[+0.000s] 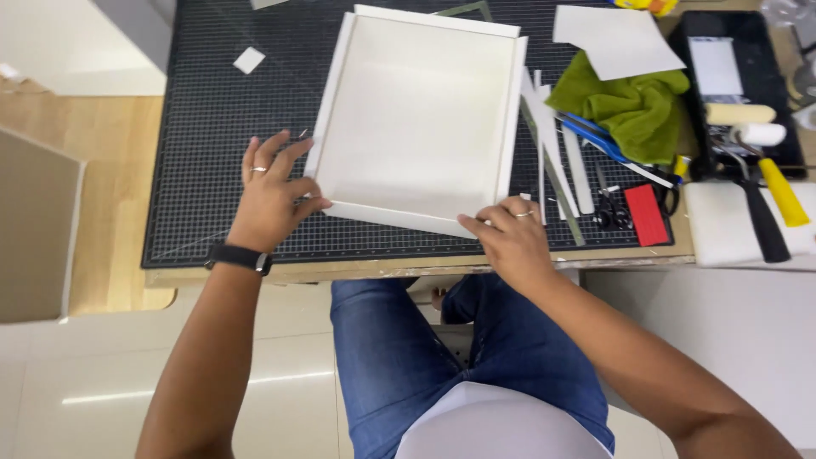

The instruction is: The person assembles a white picture frame by applying adhesive to the edges of a white board, attaching white strips, and trimming excess material. They use a roller to apply adhesive, scissors to cut the strips, and a red plastic tool to press the joints.

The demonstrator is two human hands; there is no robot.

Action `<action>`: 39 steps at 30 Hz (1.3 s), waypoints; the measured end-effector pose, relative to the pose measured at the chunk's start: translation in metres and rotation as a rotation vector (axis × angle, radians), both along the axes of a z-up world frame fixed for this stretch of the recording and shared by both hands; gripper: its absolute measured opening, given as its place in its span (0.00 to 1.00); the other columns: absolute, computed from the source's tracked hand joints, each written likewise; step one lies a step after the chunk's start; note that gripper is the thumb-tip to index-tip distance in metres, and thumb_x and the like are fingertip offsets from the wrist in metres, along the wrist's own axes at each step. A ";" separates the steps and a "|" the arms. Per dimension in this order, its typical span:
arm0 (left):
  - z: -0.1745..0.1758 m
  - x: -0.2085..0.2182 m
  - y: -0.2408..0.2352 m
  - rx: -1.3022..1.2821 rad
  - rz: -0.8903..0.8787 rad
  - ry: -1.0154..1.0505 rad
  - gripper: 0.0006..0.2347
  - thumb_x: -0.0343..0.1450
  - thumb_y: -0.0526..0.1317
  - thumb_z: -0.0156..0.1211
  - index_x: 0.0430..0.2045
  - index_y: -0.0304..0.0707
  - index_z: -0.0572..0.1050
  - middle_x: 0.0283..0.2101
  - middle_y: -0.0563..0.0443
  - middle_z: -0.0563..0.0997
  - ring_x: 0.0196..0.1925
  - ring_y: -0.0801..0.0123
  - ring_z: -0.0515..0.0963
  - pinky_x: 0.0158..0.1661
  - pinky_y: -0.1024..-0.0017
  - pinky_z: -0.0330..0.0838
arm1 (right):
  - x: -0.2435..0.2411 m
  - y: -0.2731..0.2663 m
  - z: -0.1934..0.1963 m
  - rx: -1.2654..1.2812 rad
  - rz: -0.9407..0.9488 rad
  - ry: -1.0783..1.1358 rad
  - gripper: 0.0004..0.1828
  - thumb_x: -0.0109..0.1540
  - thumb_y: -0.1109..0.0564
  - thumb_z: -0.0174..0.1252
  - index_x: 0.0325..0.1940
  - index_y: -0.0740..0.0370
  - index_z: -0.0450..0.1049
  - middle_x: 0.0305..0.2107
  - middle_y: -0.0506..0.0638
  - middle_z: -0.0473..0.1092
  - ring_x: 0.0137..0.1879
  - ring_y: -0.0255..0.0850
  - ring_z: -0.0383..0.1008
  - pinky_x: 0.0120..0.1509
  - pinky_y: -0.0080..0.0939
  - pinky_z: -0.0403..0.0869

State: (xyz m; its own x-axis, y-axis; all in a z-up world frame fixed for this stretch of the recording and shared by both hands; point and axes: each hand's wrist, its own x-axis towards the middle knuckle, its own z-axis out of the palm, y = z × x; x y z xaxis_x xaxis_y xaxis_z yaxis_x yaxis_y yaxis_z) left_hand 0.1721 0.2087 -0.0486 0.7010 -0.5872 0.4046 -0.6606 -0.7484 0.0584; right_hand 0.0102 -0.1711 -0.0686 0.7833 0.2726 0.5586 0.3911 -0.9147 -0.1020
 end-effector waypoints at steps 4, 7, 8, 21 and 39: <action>-0.007 -0.003 0.003 0.048 -0.003 0.006 0.13 0.69 0.60 0.65 0.29 0.56 0.82 0.69 0.63 0.69 0.77 0.56 0.58 0.75 0.48 0.44 | 0.010 -0.004 0.011 -0.068 0.058 0.012 0.09 0.69 0.55 0.54 0.48 0.45 0.78 0.30 0.42 0.68 0.42 0.41 0.65 0.54 0.47 0.63; -0.004 -0.027 -0.005 0.078 -0.007 0.008 0.13 0.69 0.60 0.63 0.27 0.56 0.81 0.68 0.61 0.68 0.76 0.56 0.57 0.74 0.47 0.45 | 0.013 -0.017 0.022 -0.133 0.026 0.040 0.09 0.72 0.51 0.50 0.52 0.50 0.75 0.28 0.45 0.70 0.41 0.43 0.67 0.52 0.46 0.65; -0.003 -0.039 -0.012 0.078 -0.014 0.007 0.13 0.69 0.60 0.63 0.27 0.56 0.81 0.68 0.61 0.68 0.76 0.56 0.57 0.74 0.47 0.45 | 0.015 -0.026 0.023 -0.133 0.019 0.040 0.09 0.72 0.51 0.50 0.52 0.50 0.75 0.28 0.45 0.70 0.41 0.43 0.67 0.52 0.46 0.65; 0.044 -0.067 -0.043 -0.005 0.095 0.266 0.23 0.72 0.63 0.52 0.51 0.52 0.78 0.76 0.43 0.57 0.77 0.42 0.54 0.70 0.40 0.49 | 0.049 -0.117 0.028 0.296 -0.038 -0.025 0.19 0.68 0.50 0.63 0.63 0.53 0.75 0.44 0.50 0.74 0.53 0.52 0.71 0.60 0.55 0.67; 0.011 -0.046 -0.121 -0.973 0.508 0.819 0.41 0.67 0.30 0.63 0.73 0.26 0.41 0.64 0.11 0.62 0.54 0.31 0.78 0.46 0.44 0.82 | 0.029 -0.198 -0.079 0.290 -0.778 0.168 0.09 0.68 0.57 0.66 0.50 0.60 0.77 0.38 0.58 0.73 0.47 0.62 0.78 0.52 0.60 0.74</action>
State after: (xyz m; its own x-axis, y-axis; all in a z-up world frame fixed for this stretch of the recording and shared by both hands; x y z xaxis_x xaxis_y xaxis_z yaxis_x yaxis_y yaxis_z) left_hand 0.1263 0.0877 -0.0378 0.9881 0.0844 -0.1287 0.1496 -0.3286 0.9325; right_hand 0.0394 -0.3691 -0.1474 0.7674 -0.5146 0.3825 -0.3801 -0.8455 -0.3750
